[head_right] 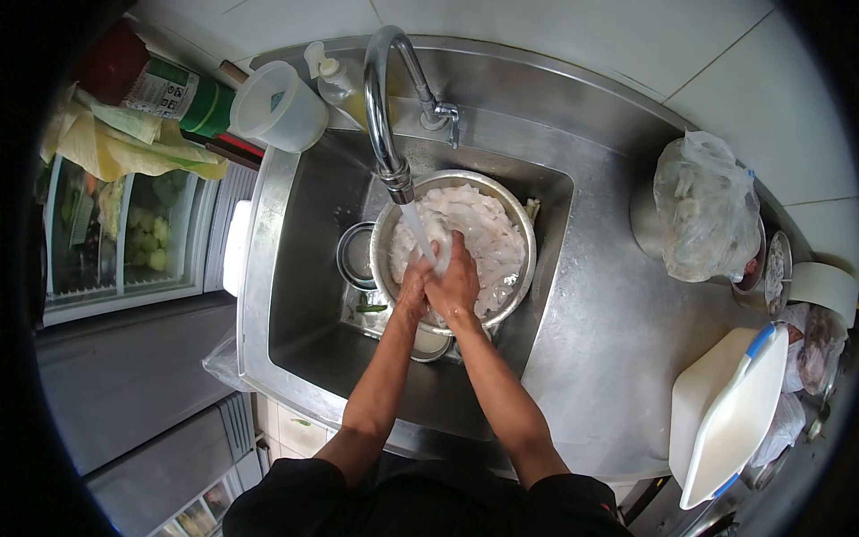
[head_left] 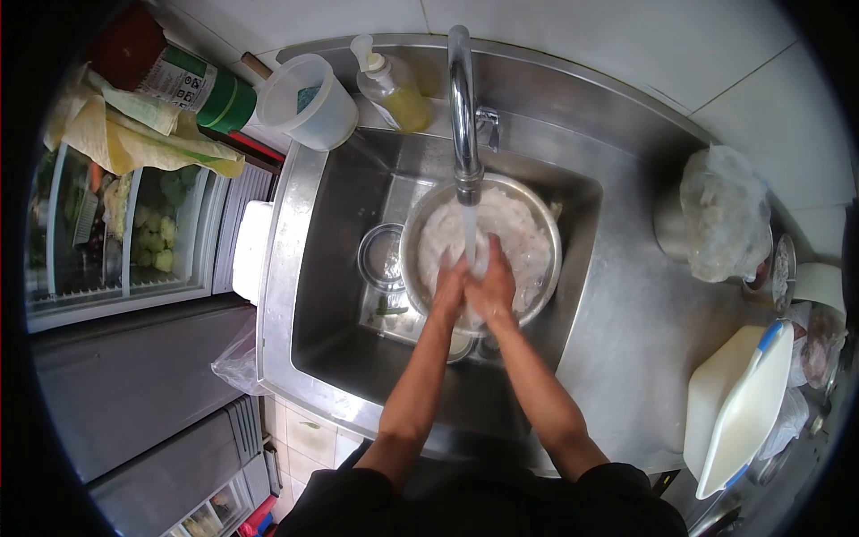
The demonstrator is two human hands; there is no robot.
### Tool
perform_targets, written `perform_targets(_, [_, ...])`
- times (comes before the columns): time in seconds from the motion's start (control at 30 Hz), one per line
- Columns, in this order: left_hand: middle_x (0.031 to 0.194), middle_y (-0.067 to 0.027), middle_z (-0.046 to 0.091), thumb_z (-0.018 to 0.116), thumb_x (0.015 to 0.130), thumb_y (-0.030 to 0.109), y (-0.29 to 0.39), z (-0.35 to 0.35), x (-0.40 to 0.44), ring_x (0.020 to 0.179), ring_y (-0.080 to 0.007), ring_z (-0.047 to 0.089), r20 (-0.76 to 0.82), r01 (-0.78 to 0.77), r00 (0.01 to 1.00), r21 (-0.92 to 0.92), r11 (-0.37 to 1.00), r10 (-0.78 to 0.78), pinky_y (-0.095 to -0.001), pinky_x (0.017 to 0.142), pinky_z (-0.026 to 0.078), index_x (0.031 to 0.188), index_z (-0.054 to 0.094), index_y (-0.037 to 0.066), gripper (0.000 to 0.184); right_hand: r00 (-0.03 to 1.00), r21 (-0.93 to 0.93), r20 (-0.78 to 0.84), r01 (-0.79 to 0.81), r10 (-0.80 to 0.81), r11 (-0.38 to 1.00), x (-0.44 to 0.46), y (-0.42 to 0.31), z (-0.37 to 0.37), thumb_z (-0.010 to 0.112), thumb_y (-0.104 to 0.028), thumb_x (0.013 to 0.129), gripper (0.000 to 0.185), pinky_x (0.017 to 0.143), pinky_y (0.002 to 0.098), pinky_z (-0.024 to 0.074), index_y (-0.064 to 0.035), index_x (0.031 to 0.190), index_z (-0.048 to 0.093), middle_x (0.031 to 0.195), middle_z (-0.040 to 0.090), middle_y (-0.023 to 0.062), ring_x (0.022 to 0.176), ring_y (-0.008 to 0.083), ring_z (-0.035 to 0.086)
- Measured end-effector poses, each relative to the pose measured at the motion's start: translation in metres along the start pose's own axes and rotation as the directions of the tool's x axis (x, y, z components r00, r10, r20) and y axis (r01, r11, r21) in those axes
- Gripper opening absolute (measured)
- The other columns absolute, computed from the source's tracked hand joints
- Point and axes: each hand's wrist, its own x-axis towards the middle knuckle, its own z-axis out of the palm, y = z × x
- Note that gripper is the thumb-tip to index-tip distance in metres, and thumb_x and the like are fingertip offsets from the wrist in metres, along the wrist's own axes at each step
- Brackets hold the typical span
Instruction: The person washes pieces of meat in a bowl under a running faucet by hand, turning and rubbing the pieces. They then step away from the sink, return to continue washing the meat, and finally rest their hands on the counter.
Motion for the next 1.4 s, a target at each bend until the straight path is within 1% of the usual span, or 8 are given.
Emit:
perform_targets(0.2, [0.115, -0.0090, 0.062, 0.058, 0.092, 0.035, -0.017, -0.019, 0.024, 0.108, -0.0204, 0.058, 0.254, 0.019, 0.966, -0.216, 0.976, 0.038, -0.0340, 0.094, 0.047, 0.125, 0.057, 0.003, 0.046, 0.974, -0.040, 0.024, 0.227, -0.226, 0.973, -0.012, -0.003, 0.003, 0.071, -0.013, 0.068, 0.090, 0.093, 0.0515, 0.0418, -0.0030, 0.147, 0.028, 0.123, 0.052, 0.0260, 0.108, 0.0445, 0.050])
perform_targets(0.3, [0.108, -0.0086, 0.063, 0.063, 0.087, 0.045, -0.016, -0.032, 0.025, 0.094, -0.0242, 0.062, 0.105, 0.058, 0.994, -0.354, 0.933, -0.023, -0.0383, 0.085, 0.051, 0.122, 0.055, 0.006, 0.053, 0.943, 0.032, 0.008, 0.333, -0.334, 0.942, -0.018, 0.000, 0.008, 0.068, -0.027, 0.078, 0.075, 0.097, 0.0541, 0.0358, -0.0071, 0.144, 0.038, 0.126, 0.052, 0.0221, 0.115, 0.0432, 0.047])
perform_targets(0.33, [0.109, -0.0112, 0.064, 0.053, 0.094, 0.040, -0.011, -0.034, 0.022, 0.100, -0.0245, 0.062, 0.297, 0.165, 0.955, -0.474, 0.865, -0.019, -0.0362, 0.090, 0.050, 0.116, 0.060, 0.004, 0.043, 0.932, -0.008, -0.004, 0.362, -0.362, 0.932, -0.016, 0.008, 0.013, 0.066, -0.029, 0.081, 0.070, 0.098, 0.0541, 0.0350, -0.0077, 0.142, 0.039, 0.127, 0.052, 0.0215, 0.117, 0.0428, 0.046])
perform_targets(0.53, [0.116, -0.0145, 0.063, 0.056, 0.090, 0.045, -0.006, -0.015, 0.005, 0.104, -0.0284, 0.062, 0.101, 0.005, 0.992, -0.616, 0.788, 0.073, -0.0408, 0.096, 0.050, 0.129, 0.052, 0.003, 0.058, 0.887, -0.172, -0.168, 0.403, -0.430, 0.899, -0.001, 0.034, 0.029, 0.059, -0.037, 0.091, 0.060, 0.107, 0.0535, 0.0299, -0.0068, 0.140, 0.042, 0.135, 0.047, 0.0245, 0.127, 0.0425, 0.041])
perform_targets(0.77, [0.118, -0.0167, 0.063, 0.062, 0.084, 0.041, -0.019, -0.028, 0.004, 0.104, -0.0303, 0.063, 0.213, 0.111, 0.976, -0.648, 0.754, 0.040, -0.0422, 0.094, 0.052, 0.128, 0.054, 0.002, 0.059, 0.995, 0.168, -0.007, -0.093, 0.096, 0.981, 0.012, 0.045, 0.008, 0.076, -0.041, 0.075, 0.088, 0.105, 0.0479, 0.0366, 0.0047, 0.140, 0.039, 0.137, 0.044, 0.0301, 0.127, 0.0442, 0.045])
perform_targets(1.0, [0.106, -0.0193, 0.067, 0.059, 0.085, 0.019, -0.007, -0.025, 0.003, 0.091, -0.0305, 0.069, 0.212, 0.200, 0.970, -0.433, 0.879, -0.116, -0.0408, 0.083, 0.058, 0.117, 0.059, -0.007, 0.042, 0.941, 0.389, 0.076, -0.333, 0.330, 0.859, 0.025, 0.023, -0.011, 0.080, -0.039, 0.077, 0.066, 0.091, 0.0372, 0.0483, 0.0033, 0.121, 0.054, 0.107, 0.066, 0.0229, 0.101, 0.0305, 0.064])
perform_targets(1.1, [0.107, -0.0196, 0.067, 0.058, 0.086, 0.017, 0.006, -0.017, -0.004, 0.091, -0.0301, 0.069, 0.199, 0.235, 0.965, -0.370, 0.899, -0.171, -0.0403, 0.082, 0.058, 0.118, 0.058, -0.009, 0.042, 0.969, 0.447, -0.036, -0.202, 0.243, 0.872, 0.024, 0.036, -0.002, 0.079, -0.035, 0.080, 0.060, 0.089, 0.0351, 0.0484, 0.0010, 0.122, 0.055, 0.106, 0.067, 0.0202, 0.099, 0.0264, 0.063])
perform_targets(1.4, [0.105, -0.0213, 0.066, 0.066, 0.082, 0.014, -0.001, -0.023, 0.001, 0.087, -0.0290, 0.070, -0.043, 0.200, 0.979, 0.057, 0.978, -0.197, -0.0378, 0.076, 0.060, 0.118, 0.058, -0.012, 0.045, 0.938, 0.513, -0.028, -0.284, 0.347, 0.810, 0.023, 0.048, 0.007, 0.077, -0.023, 0.085, 0.048, 0.090, 0.0312, 0.0478, 0.0008, 0.122, 0.058, 0.110, 0.067, 0.0143, 0.099, 0.0196, 0.061])
